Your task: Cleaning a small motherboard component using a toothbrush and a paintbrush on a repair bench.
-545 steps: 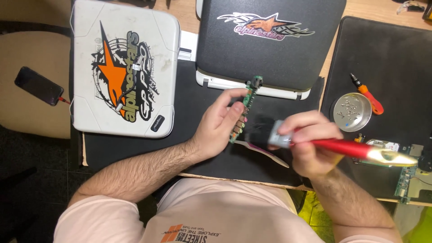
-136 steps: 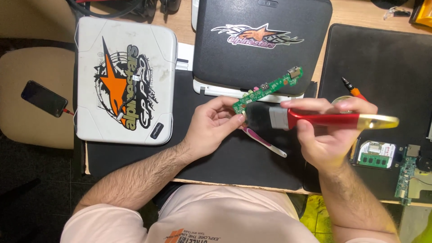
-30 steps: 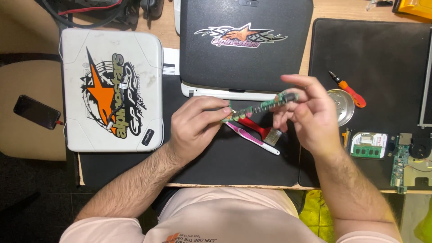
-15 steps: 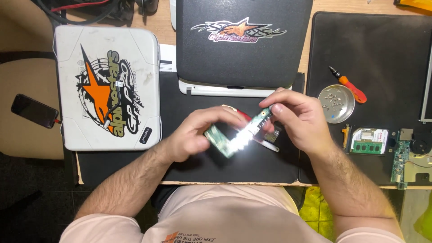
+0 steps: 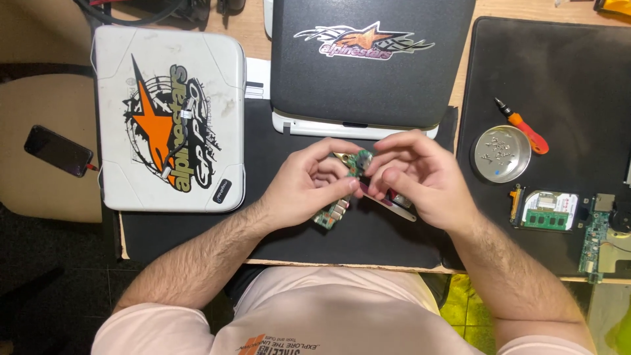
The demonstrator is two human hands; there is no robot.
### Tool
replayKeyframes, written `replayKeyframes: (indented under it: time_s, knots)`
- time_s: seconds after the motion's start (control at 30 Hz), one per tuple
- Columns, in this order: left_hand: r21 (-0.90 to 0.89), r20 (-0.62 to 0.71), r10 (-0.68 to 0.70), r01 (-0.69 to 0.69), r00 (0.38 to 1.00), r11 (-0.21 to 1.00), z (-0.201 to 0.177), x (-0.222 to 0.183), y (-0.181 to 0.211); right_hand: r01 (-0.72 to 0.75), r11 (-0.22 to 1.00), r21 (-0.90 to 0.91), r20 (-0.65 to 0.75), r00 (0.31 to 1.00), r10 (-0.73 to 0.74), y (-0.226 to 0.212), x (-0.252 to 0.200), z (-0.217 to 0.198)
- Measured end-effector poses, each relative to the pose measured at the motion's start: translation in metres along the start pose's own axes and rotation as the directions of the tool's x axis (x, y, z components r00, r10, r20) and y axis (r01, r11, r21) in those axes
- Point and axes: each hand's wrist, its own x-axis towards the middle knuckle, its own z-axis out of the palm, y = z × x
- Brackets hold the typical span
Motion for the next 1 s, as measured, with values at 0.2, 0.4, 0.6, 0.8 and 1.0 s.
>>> replayKeyframes:
  time_s: [0.2, 0.4, 0.6, 0.8, 1.0]
  knots:
    - [0.112, -0.132, 0.089, -0.074, 0.987, 0.991, 0.001, -0.002, -0.013, 0.069, 0.858, -0.509, -0.015, 0.996, -0.089, -0.004, -0.004, -0.006]
    - [0.015, -0.185, 0.083, -0.082, 0.979, 0.997, -0.003, 0.003, -0.007, 0.363, -0.025, -0.932, 0.363, 0.932, -0.007, -0.027, -0.013, 0.032]
    - [-0.177, -0.165, 0.127, -0.156, 0.978, 0.972, -0.011, 0.003, -0.013, 0.216, -0.233, -0.948, 0.226, 0.974, -0.017, -0.012, -0.021, 0.041]
    - [-0.454, -0.166, 0.199, -0.254, 0.966, 0.854, -0.011, 0.000, 0.004, 0.189, -0.071, -0.979, 0.192, 0.980, -0.046, -0.006, -0.018, 0.030]
    - [-0.438, -0.266, 0.370, -0.454, 0.890, 0.776, -0.023, -0.003, 0.028, -0.143, 0.520, -0.842, -0.114, 0.990, 0.087, -0.041, -0.013, 0.007]
